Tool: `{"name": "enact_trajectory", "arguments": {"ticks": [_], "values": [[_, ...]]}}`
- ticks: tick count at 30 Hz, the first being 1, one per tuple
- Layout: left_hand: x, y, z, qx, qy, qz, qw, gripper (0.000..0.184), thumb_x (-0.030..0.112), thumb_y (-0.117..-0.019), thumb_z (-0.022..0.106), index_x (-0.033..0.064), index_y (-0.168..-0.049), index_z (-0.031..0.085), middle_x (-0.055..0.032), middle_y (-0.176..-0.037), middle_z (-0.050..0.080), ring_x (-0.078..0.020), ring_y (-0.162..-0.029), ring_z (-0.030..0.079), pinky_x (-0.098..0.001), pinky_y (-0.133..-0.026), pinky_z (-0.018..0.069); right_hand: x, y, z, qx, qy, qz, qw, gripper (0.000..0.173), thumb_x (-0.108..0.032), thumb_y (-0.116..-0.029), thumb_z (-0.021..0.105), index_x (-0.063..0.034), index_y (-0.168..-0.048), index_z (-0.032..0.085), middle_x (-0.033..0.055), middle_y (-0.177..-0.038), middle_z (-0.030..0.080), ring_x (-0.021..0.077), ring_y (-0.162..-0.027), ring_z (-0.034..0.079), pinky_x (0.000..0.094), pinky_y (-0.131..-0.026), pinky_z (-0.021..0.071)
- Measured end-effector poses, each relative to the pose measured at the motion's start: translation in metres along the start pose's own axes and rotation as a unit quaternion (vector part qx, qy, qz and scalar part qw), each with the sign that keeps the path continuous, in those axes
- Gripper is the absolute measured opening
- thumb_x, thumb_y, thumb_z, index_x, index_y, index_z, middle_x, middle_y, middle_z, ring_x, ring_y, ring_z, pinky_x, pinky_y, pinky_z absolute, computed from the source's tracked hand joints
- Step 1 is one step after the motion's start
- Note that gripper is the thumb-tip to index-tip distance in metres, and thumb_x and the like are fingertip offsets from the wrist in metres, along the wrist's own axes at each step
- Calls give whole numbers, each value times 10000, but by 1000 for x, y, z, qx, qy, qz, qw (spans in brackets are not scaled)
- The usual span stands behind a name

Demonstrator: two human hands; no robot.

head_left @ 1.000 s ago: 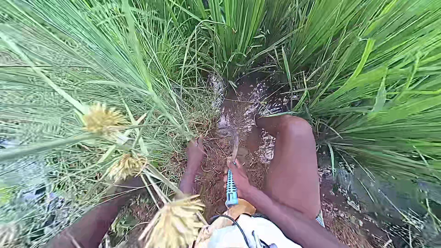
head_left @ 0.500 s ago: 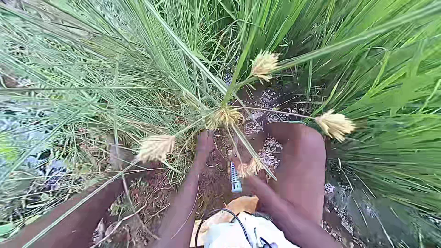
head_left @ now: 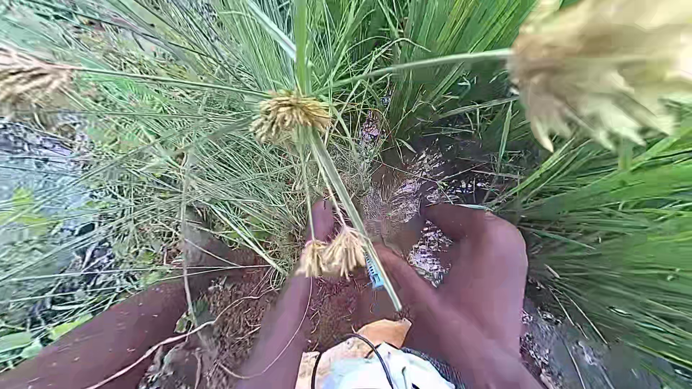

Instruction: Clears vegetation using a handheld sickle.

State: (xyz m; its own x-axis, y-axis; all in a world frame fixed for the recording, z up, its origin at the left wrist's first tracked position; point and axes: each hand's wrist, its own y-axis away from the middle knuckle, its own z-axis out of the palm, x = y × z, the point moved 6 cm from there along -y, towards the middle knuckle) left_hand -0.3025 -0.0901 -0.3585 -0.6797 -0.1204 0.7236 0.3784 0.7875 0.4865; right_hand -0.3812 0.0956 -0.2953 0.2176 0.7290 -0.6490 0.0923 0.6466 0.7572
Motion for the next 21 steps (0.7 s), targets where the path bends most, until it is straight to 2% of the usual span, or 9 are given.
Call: {"name": "enact_trajectory", "arguments": {"ticks": [1, 2, 4, 6, 9, 12, 15, 18, 21], "values": [[-2, -4, -2, 4, -5, 4, 1000, 498, 338, -1123, 385, -91, -1237, 609, -312, -1122, 646, -421, -1048, 642, -593, -959, 482, 29, -33, -7, -11, -59, -17, 998, 408, -279, -1138, 328, 3, -1433, 337, 84, -802, 546, 149, -591, 579, 282, -527, 524], [-5, -4, -4, 4, -7, 8, 1000, 497, 336, -1123, 383, -80, -1279, 606, -316, -1179, 648, -430, -1114, 638, -599, -1003, 469, 47, -52, -5, 14, -92, 13, 996, 406, -319, -1131, 363, -42, -1427, 370, 49, -757, 522, 130, -535, 535, 280, -484, 496], [-13, 2, -9, 1, -6, 8, 1000, 489, 327, -1118, 402, -86, -1319, 571, -325, -1214, 627, -434, -1141, 620, -588, -1014, 462, 54, -53, 4, 71, -107, 64, 990, 378, -344, -1125, 378, -92, -1403, 426, 26, -763, 503, 124, -530, 503, 282, -498, 485], [-13, -5, -14, 13, 7, 3, 1000, 503, 348, -1115, 407, -87, -1317, 556, -328, -1195, 621, -442, -1107, 622, -602, -980, 475, 53, -44, 9, 97, -141, 62, 983, 361, -333, -1124, 386, -86, -1384, 432, 30, -767, 509, 128, -530, 512, 278, -489, 488], [-19, -10, -15, 27, 25, 5, 999, 512, 355, -1117, 391, -81, -1311, 576, -320, -1212, 641, -452, -1129, 630, -624, -992, 470, 53, -24, 15, 121, -184, 44, 974, 301, -294, -1122, 403, -65, -1313, 450, 36, -742, 519, 124, -509, 516, 270, -460, 485], [-18, -15, -39, 71, 68, 7, 995, 508, 329, -1130, 346, -82, -1367, 529, -314, -1298, 610, -427, -1214, 608, -603, -1055, 459, 60, 24, 15, 135, -178, 8, 975, 309, -231, -1118, 412, -75, -1384, 423, 28, -719, 492, 133, -508, 510, 296, -465, 492], [-15, -10, -24, 17, 41, 3, 999, 561, 387, -1125, 351, -92, -1348, 540, -337, -1312, 587, -468, -1241, 576, -646, -1058, 430, 89, 59, -7, 191, -205, 12, 960, 332, -214, -1120, 402, -78, -1422, 398, 28, -702, 491, 135, -484, 517, 298, -445, 500], [-11, 2, -22, 30, 57, 11, 998, 523, 388, -1115, 396, -82, -1240, 588, -318, -1160, 632, -441, -1070, 633, -629, -940, 485, 75, 35, 2, 171, -209, -25, 962, 337, -204, -1113, 419, -69, -1421, 424, 28, -702, 511, 134, -491, 525, 291, -440, 495], [-13, 7, -21, 34, 88, 19, 995, 472, 339, -1115, 423, -85, -1245, 584, -297, -1110, 636, -403, -992, 637, -587, -901, 502, 71, 26, 13, 150, -197, -47, 968, 333, -200, -1110, 425, -50, -1408, 436, 33, -710, 523, 138, -502, 541, 295, -456, 510]]}}
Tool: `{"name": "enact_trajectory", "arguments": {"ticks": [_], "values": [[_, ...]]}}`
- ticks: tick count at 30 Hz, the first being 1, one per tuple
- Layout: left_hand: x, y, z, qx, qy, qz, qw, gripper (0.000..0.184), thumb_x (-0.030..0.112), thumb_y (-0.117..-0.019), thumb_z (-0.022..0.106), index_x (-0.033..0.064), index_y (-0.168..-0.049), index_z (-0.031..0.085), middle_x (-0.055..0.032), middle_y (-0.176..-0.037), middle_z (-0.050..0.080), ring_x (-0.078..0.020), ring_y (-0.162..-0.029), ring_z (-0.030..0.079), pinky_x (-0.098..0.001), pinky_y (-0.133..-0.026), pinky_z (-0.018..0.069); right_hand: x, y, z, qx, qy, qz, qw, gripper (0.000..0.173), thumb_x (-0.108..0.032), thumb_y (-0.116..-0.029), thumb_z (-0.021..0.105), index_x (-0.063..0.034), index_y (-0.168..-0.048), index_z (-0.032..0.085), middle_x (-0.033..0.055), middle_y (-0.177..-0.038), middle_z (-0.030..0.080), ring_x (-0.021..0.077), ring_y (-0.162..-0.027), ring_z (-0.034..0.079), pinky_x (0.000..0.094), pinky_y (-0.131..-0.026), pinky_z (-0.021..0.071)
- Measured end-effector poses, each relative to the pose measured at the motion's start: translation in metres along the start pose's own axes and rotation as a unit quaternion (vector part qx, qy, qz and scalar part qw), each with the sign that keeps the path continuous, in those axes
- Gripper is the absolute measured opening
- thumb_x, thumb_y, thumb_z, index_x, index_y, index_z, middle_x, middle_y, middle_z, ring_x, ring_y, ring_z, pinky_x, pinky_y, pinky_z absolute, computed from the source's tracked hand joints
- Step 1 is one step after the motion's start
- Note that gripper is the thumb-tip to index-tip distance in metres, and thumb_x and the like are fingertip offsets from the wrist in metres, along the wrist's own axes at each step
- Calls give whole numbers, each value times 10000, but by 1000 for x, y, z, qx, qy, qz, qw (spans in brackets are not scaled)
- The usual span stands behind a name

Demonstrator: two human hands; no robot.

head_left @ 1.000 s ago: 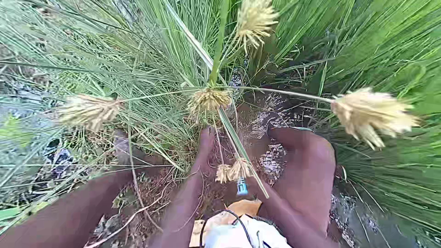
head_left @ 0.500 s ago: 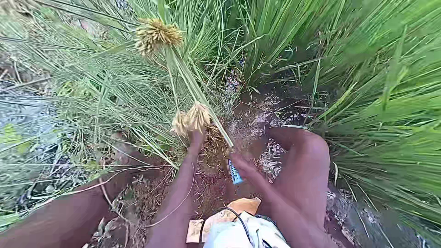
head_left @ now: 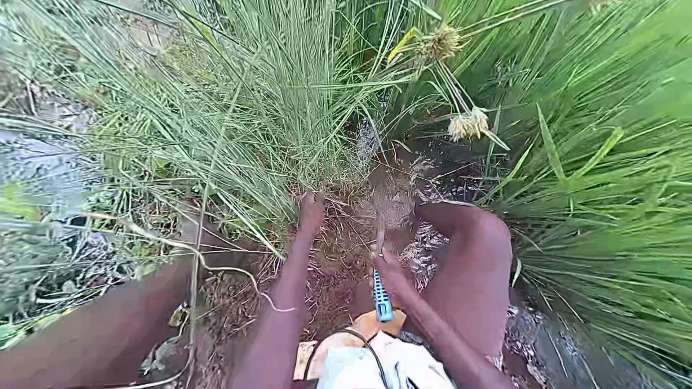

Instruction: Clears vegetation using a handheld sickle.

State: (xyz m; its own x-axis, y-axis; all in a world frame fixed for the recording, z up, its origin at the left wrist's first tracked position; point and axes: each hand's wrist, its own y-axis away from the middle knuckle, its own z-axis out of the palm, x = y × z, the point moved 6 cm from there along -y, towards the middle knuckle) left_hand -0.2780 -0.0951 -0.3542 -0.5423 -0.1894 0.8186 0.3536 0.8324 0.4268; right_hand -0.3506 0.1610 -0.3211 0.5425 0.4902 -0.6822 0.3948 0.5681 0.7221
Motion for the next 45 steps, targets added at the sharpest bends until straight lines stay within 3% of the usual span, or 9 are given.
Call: {"name": "enact_trajectory", "arguments": {"ticks": [5, 12, 15, 18, 25, 37, 40, 42, 45], "values": [[-3, 11, 4, -16, 2, 44, 999, 483, 313, -1126, 372, -77, -1355, 539, -288, -1252, 642, -393, -1160, 640, -577, -1039, 475, 9, 1, -11, 22, -95, 8, 995, 316, -211, -1121, 387, -83, -1410, 405, 49, -706, 523, 160, -487, 546, 320, -437, 521], [12, 14, 41, -66, -58, 42, 995, 452, 286, -1126, 389, -99, -1231, 600, -269, -1078, 667, -378, -1013, 649, -547, -969, 484, -7, -4, -12, 46, -126, -16, 991, 348, -202, -1126, 366, -76, -1449, 389, 39, -687, 522, 143, -485, 543, 301, -437, 515], [-13, -1, 56, 72, -80, 267, 958, 509, 364, -1100, 408, -77, -1119, 663, -196, -809, 685, -281, -662, 658, -474, -607, 555, -11, -12, -9, 61, -158, 5, 986, 330, -235, -1127, 373, -81, -1416, 413, 39, -686, 530, 132, -486, 540, 278, -426, 500], [17, 4, 55, -84, -112, 26, 990, 472, 344, -1110, 423, -42, -1348, 555, -287, -1155, 655, -417, -1052, 652, -603, -956, 491, -17, -19, -5, 50, -135, -9, 990, 335, -214, -1125, 376, -49, -1414, 413, 23, -699, 538, 97, -487, 536, 246, -434, 495], [49, 0, 72, -98, -237, 34, 966, 472, 286, -1094, 482, -99, -1362, 546, -341, -1358, 564, -481, -1302, 536, -611, -1094, 406, -12, -29, 1, -1, -127, 7, 992, 309, -211, -1128, 355, -48, -1385, 408, 7, -674, 510, 104, -461, 524, 262, -424, 500], [30, -21, 91, -56, -239, 79, 966, 729, 528, -1027, 545, -90, -1411, 503, -345, -1319, 590, -502, -1238, 581, -660, -1045, 443, 13, -39, -4, -56, 91, -75, 991, 387, -187, -1084, 461, -23, -1433, 428, 12, -800, 565, 64, -568, 530, 244, -538, 494], [31, -24, 92, -83, -232, 72, 966, 683, 476, -1067, 487, -105, -1428, 490, -344, -1416, 530, -484, -1341, 511, -626, -1131, 384, 8, -38, -5, -58, 201, -115, 971, 439, -194, -1072, 484, 38, -1442, 441, 109, -1049, 650, 87, -787, 608, 265, -734, 531], [47, -18, 85, -160, -249, -12, 955, 623, 408, -1101, 437, -72, -1497, 419, -294, -1523, 453, -421, -1440, 424, -558, -1190, 327, 3, -32, -4, -39, 244, -114, 962, 446, -215, -1080, 486, 58, -1431, 455, 116, -937, 620, 126, -737, 585, 312, -718, 523], [25, -22, 86, -7, -173, 91, 981, 488, 325, -1091, 486, -100, -1312, 580, -347, -1225, 628, -494, -1169, 609, -639, -1017, 456, 3, -31, -6, -58, 242, -179, 952, 436, -211, -1075, 485, 127, -1350, 476, 133, -871, 589, 131, -687, 557, 288, -651, 500]]}}
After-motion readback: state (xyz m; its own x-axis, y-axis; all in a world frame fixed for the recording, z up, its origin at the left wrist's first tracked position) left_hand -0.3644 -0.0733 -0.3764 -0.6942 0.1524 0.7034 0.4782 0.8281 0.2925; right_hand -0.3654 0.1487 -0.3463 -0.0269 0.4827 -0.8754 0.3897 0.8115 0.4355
